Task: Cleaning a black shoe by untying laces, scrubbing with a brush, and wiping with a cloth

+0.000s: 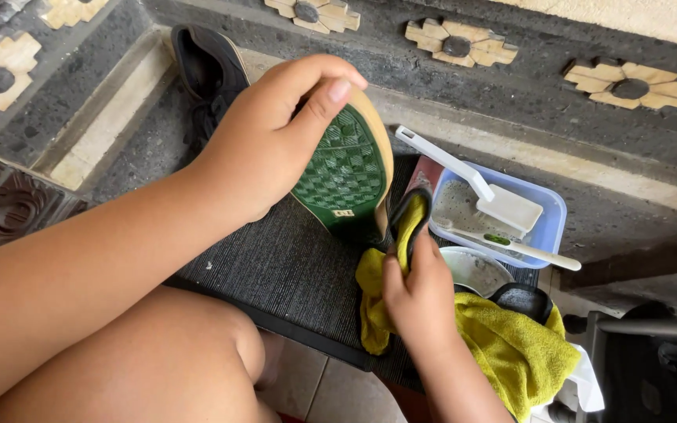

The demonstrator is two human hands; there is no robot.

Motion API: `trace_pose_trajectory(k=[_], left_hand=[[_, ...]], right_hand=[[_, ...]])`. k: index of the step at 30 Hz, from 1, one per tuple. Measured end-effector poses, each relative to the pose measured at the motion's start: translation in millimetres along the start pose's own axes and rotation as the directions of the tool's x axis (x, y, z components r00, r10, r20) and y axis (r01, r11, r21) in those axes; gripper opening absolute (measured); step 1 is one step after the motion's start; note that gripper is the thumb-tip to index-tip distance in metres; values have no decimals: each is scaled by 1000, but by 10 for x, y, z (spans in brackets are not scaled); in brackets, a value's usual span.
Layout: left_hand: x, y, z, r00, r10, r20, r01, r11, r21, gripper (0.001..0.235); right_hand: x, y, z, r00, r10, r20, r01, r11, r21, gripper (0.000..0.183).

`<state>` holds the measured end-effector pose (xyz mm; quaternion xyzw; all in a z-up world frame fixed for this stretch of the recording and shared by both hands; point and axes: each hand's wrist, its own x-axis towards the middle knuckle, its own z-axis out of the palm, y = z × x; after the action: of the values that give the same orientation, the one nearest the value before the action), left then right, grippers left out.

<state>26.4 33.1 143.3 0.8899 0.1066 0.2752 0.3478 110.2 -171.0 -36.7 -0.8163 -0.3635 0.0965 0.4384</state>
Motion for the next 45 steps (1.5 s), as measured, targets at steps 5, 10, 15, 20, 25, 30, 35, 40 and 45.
trace_pose_trajectory(k=[5, 10, 15, 20, 25, 30, 35, 40, 45], left_hand=[[40, -27, 84, 999, 13, -30, -12, 999, 47, 34], [58, -8, 110, 995, 68, -69, -67, 998, 13, 20], [8, 114, 152, 982, 187, 31, -190, 974, 127, 29], [3, 109, 197, 982, 187, 39, -190, 973, 131, 33], [-17, 0, 160, 988, 152, -20, -149, 981, 124, 38], [-16, -186, 123, 990, 113, -86, -96, 979, 177, 40], [-47, -151, 16, 997, 67, -26, -62, 987, 148, 41], [-59, -198, -38, 994, 109, 13, -110, 987, 118, 39], [-66, -164, -64, 987, 152, 58, -154, 987, 39, 37]], right_hand=[[-77, -47, 160, 969, 81, 235, -58, 993, -104, 19], [11, 232, 174, 907, 301, 295, -270, 952, -141, 22], [46, -64, 55, 966, 168, 195, -180, 983, 46, 23], [128, 156, 100, 840, 432, 328, -469, 882, 42, 20], [62, 141, 27, 915, 351, 200, -393, 888, 239, 28], [19, 271, 175, 981, 170, 89, -189, 941, 281, 25], [-44, 244, 202, 999, 22, -28, -17, 987, 162, 60], [-82, 38, 209, 973, -48, 225, 51, 999, -5, 74], [-91, 138, 281, 973, -122, 195, 127, 992, -16, 49]])
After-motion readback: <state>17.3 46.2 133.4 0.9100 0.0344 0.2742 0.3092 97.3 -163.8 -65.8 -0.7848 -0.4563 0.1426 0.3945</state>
